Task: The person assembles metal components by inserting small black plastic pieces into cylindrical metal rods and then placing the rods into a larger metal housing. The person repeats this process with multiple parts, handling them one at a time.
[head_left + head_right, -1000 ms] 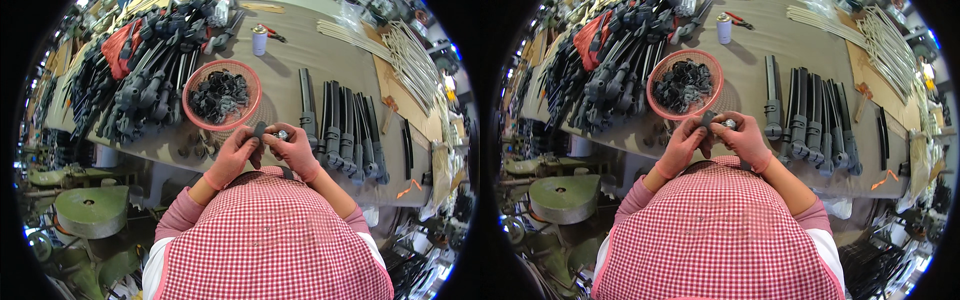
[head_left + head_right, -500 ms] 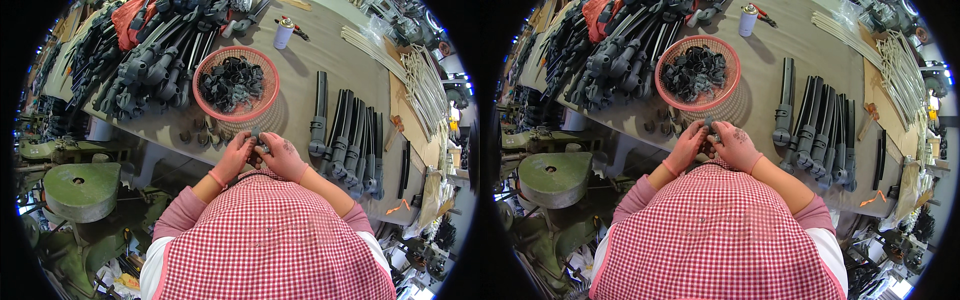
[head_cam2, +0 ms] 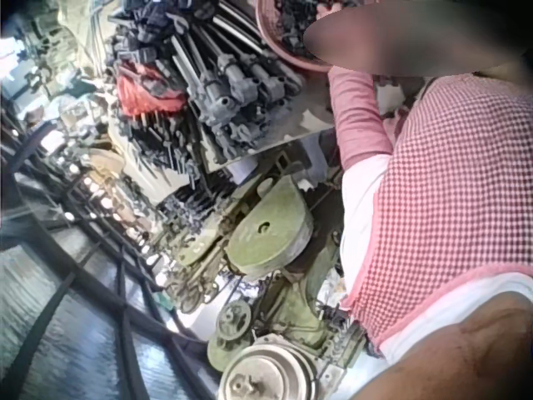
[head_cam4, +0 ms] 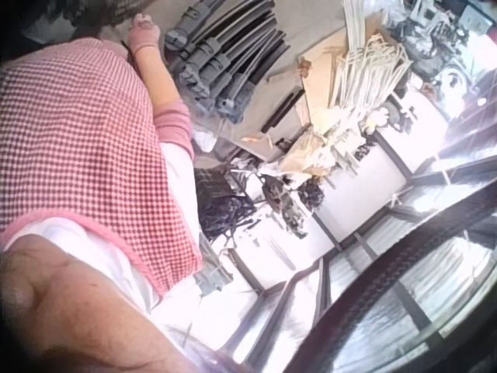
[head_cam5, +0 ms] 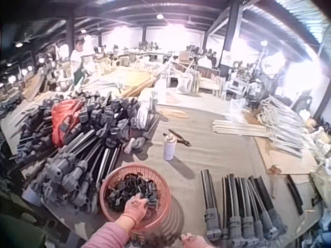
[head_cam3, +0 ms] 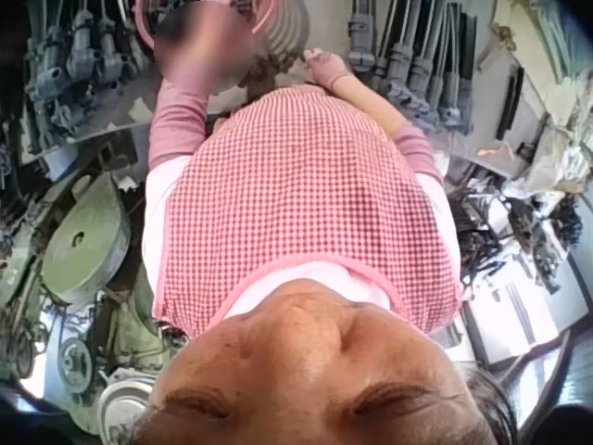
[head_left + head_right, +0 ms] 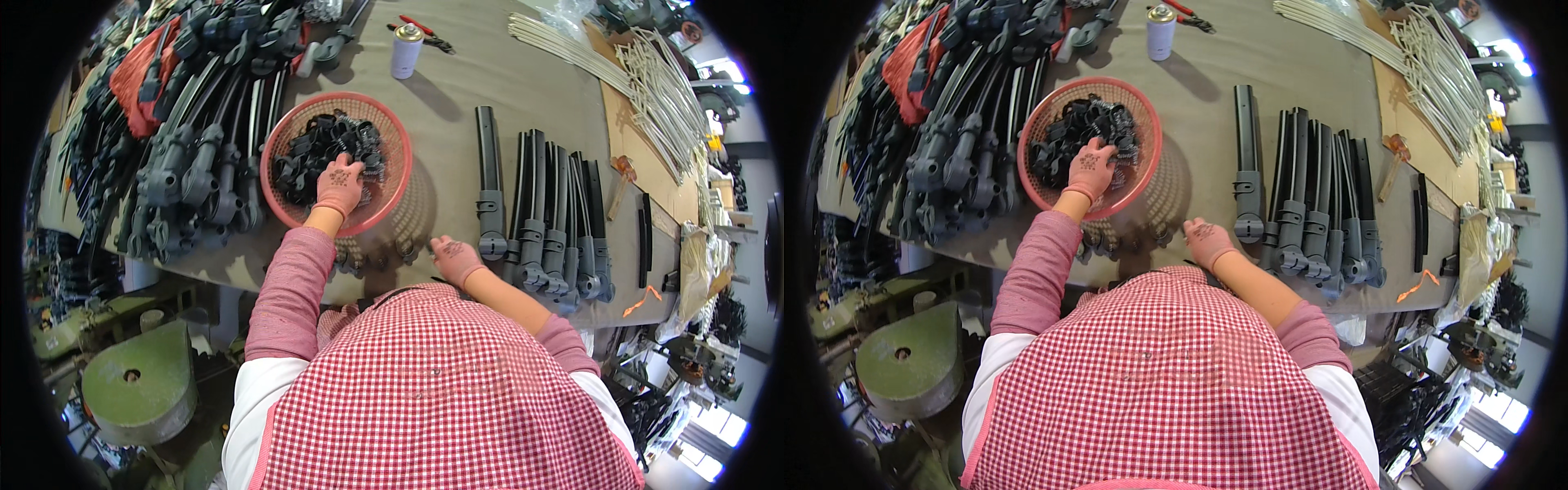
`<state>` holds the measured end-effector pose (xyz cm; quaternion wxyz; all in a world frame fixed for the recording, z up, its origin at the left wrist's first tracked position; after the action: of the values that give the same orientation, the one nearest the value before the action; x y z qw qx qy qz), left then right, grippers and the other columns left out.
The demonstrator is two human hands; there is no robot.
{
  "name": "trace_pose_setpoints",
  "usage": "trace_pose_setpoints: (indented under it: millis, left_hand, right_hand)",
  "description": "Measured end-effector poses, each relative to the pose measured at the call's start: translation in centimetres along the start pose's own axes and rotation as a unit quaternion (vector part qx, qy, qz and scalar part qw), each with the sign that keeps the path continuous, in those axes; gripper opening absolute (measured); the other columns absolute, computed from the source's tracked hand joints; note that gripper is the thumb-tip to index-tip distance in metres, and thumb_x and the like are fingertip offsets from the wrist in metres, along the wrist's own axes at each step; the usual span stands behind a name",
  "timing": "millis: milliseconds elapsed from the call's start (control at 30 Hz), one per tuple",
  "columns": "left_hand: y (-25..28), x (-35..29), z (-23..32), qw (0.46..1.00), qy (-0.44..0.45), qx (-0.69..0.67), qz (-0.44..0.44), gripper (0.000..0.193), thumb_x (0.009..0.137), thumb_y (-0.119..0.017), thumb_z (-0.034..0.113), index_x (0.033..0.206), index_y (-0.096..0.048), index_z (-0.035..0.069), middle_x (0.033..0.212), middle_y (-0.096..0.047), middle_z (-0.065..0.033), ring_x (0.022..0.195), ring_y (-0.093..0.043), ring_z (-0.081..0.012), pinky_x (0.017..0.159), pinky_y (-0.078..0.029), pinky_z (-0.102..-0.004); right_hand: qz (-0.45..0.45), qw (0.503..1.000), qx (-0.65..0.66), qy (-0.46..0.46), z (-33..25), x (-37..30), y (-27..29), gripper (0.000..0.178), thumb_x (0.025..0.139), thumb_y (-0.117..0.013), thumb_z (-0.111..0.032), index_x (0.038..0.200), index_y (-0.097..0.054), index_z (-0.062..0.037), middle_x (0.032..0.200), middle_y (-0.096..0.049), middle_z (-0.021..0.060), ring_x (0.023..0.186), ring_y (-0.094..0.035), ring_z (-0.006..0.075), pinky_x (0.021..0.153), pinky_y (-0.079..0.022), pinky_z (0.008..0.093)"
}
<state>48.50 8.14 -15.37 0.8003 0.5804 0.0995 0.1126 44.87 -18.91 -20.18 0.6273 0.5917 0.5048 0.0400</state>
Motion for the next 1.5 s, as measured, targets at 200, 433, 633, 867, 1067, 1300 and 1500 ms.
trace_pose_setpoints:
  millis: [200, 433, 633, 867, 1067, 1300, 1500]
  left_hand:
    - [-0.9, 1.2, 1.3, 0.998, -0.03, 0.015, 0.056, 0.023, 0.083, -0.069, 0.018, 0.105, -0.065, 0.016, 0.109, -0.056, -0.008, 0.101, -0.061, -0.0296, 0.084, -0.054, -0.0445]
    - [-3.1, 2.0, 0.0, 1.0, 0.006, 0.026, -0.007, 0.023, 0.083, -0.069, 0.017, 0.105, -0.067, 0.013, 0.109, -0.059, -0.011, 0.103, -0.062, -0.0304, 0.085, -0.054, -0.0438]
    - [2.3, -0.1, -1.0, 0.932, 0.076, -0.339, 0.103, 0.02, 0.094, -0.064, 0.017, 0.11, -0.064, 0.004, 0.099, -0.065, -0.0154, 0.083, -0.065, -0.0299, 0.074, -0.052, -0.0384]
    - [10.2, -7.7, 6.3, 0.676, 0.048, -0.734, 0.029, 0.018, 0.101, -0.059, 0.014, 0.104, -0.064, -0.003, 0.085, -0.065, -0.0045, 0.067, -0.058, -0.0102, 0.064, -0.051, -0.0271]
    - [7.1, -8.5, 3.6, 0.534, 0.17, -0.827, 0.044, 0.022, 0.1, -0.061, 0.02, 0.109, -0.063, 0.0, 0.081, -0.061, -0.0025, 0.066, -0.058, -0.0111, 0.067, -0.054, -0.0252]
    - [5.8, -8.7, 4.1, 0.386, 0.177, -0.904, -0.047, 0.023, 0.102, -0.056, 0.022, 0.109, -0.059, 0.0, 0.089, -0.061, -0.0036, 0.075, -0.061, -0.0136, 0.07, -0.057, -0.0296]
    - [14.2, -13.2, 11.5, 0.647, 0.04, -0.76, -0.053, 0.022, 0.096, -0.06, 0.006, 0.116, -0.062, -0.002, 0.094, -0.066, -0.0055, 0.08, -0.064, -0.0133, 0.072, -0.054, -0.0279]
  right_hand:
    - [0.068, 0.951, 0.299, -0.036, 0.2, -0.6, 3.7, 0.028, 0.096, -0.06, -0.028, 0.107, -0.058, -0.0018, 0.1, -0.067, 0.0136, 0.086, -0.067, 0.0219, 0.068, -0.053, 0.0359]
    - [0.015, 0.587, 0.808, -0.039, -0.7, -2.1, 8.0, 0.021, 0.099, -0.059, -0.023, 0.106, -0.06, -0.0037, 0.092, -0.065, 0.0054, 0.066, -0.055, 0.007, 0.053, -0.043, 0.0207]
    - [0.033, 0.502, 0.864, -0.01, -2.3, -3.8, 12.9, 0.016, 0.097, -0.065, -0.019, 0.106, -0.064, -0.0058, 0.089, -0.064, 0.0019, 0.066, -0.054, 0.0063, 0.054, -0.042, 0.0181]
    - [-0.004, 0.522, 0.851, 0.061, -7.1, -6.0, 16.5, 0.018, 0.096, -0.068, -0.023, 0.094, -0.063, -0.0049, 0.079, -0.06, -0.0005, 0.058, -0.049, 0.0043, 0.049, -0.038, 0.0163]
    - [0.023, 0.483, 0.873, 0.071, -9.0, -7.3, 17.1, 0.016, 0.095, -0.068, -0.017, 0.105, -0.066, -0.0038, 0.085, -0.066, 0.0017, 0.067, -0.061, 0.0072, 0.056, -0.05, 0.0171]
    - [0.002, 0.497, 0.861, 0.107, -9.1, -9.3, 17.1, 0.016, 0.097, -0.066, -0.02, 0.098, -0.066, -0.0036, 0.083, -0.064, 0.0003, 0.065, -0.057, 0.0051, 0.055, -0.046, 0.0165]
    - [-0.001, 0.487, 0.864, 0.124, -9.2, -10.7, 17.8, 0.022, 0.098, -0.065, -0.024, 0.097, -0.066, -0.0023, 0.079, -0.062, -0.0007, 0.064, -0.056, 0.0039, 0.052, -0.044, 0.0143]
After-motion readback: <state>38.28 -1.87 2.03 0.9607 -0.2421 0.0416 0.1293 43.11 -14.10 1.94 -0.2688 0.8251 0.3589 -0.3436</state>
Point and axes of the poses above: each hand's wrist, its own x-axis towards the middle knuckle, its own y-axis out of the back of the hand, z = x × y, the point moved 10 cm from there along x, towards the middle knuckle
